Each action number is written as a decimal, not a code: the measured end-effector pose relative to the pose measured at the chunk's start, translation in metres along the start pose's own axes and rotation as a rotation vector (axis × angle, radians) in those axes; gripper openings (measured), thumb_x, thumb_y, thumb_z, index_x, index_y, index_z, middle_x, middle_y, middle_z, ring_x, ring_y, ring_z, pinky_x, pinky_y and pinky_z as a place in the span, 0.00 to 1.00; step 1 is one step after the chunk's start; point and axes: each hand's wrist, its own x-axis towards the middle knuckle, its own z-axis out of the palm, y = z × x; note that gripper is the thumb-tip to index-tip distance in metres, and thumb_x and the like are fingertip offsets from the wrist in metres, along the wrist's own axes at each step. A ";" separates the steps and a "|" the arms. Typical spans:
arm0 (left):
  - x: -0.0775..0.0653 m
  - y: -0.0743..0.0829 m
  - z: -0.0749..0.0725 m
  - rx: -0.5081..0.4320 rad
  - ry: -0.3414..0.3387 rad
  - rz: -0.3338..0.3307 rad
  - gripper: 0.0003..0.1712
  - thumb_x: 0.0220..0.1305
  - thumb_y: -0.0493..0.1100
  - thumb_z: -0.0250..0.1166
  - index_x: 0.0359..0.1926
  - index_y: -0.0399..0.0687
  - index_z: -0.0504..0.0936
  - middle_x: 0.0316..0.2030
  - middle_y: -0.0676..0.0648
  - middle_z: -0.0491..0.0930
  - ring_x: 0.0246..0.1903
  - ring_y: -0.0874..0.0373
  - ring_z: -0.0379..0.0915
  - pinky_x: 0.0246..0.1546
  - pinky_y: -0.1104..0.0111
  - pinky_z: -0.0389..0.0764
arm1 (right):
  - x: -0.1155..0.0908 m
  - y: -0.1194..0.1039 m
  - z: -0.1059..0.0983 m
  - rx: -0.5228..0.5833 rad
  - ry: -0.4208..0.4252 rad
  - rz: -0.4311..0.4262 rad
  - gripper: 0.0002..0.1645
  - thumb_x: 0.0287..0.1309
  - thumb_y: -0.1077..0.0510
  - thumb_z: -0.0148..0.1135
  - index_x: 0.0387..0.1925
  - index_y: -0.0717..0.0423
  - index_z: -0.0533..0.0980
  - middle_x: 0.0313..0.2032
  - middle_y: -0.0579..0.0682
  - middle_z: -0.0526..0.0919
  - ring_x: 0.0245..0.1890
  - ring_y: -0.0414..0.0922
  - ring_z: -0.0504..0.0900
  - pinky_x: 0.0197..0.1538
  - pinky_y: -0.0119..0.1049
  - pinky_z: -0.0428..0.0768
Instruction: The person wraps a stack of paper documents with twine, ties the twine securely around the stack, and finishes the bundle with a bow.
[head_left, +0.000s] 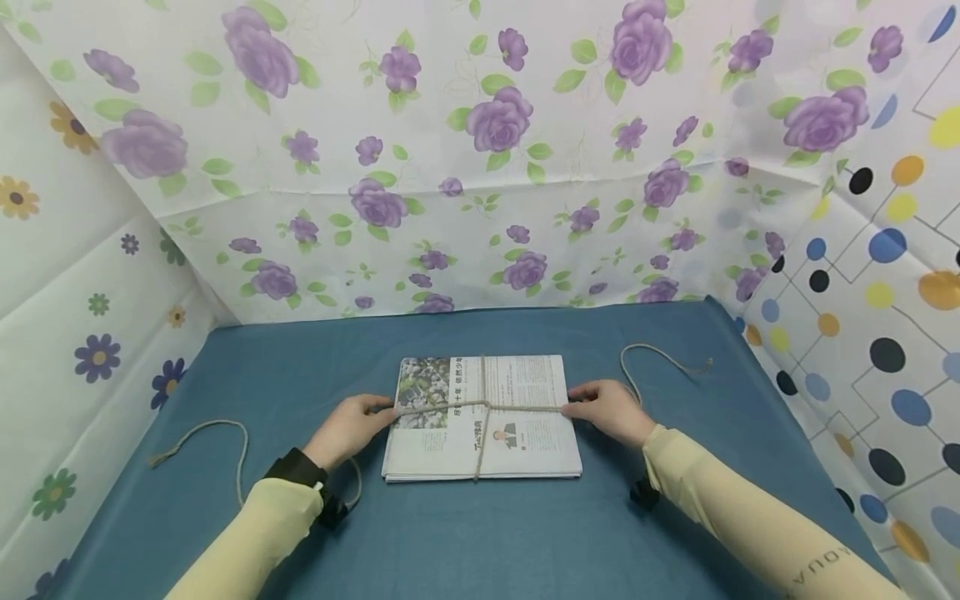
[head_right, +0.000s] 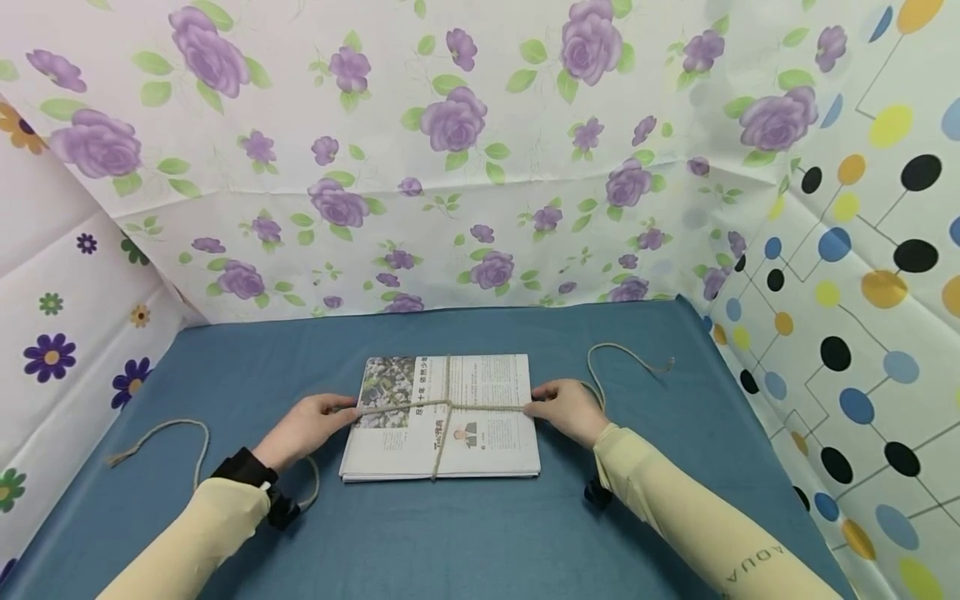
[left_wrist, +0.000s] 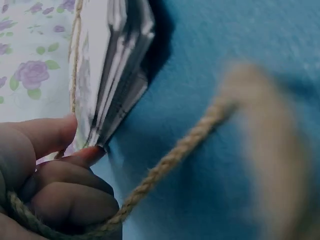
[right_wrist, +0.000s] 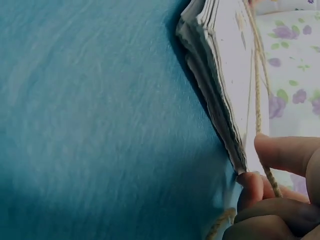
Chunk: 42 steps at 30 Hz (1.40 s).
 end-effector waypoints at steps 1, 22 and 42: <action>0.001 -0.002 0.001 -0.006 0.000 0.000 0.29 0.78 0.51 0.59 0.70 0.36 0.73 0.69 0.31 0.68 0.68 0.33 0.63 0.62 0.42 0.71 | 0.000 0.000 0.000 0.008 0.001 0.004 0.30 0.62 0.50 0.73 0.59 0.63 0.80 0.55 0.60 0.82 0.52 0.53 0.80 0.53 0.51 0.80; -0.005 -0.012 0.008 -0.270 0.110 0.073 0.26 0.77 0.45 0.60 0.71 0.42 0.73 0.66 0.36 0.73 0.66 0.40 0.69 0.63 0.46 0.72 | -0.011 0.001 0.005 0.386 0.019 0.118 0.23 0.69 0.58 0.66 0.63 0.51 0.80 0.58 0.54 0.81 0.28 0.45 0.71 0.33 0.37 0.69; -0.004 -0.016 0.008 -0.284 0.093 0.051 0.29 0.76 0.39 0.61 0.72 0.39 0.67 0.59 0.35 0.76 0.61 0.40 0.71 0.61 0.46 0.73 | -0.009 0.004 0.012 0.603 -0.034 0.129 0.33 0.63 0.69 0.66 0.68 0.62 0.67 0.51 0.58 0.79 0.18 0.40 0.62 0.21 0.33 0.63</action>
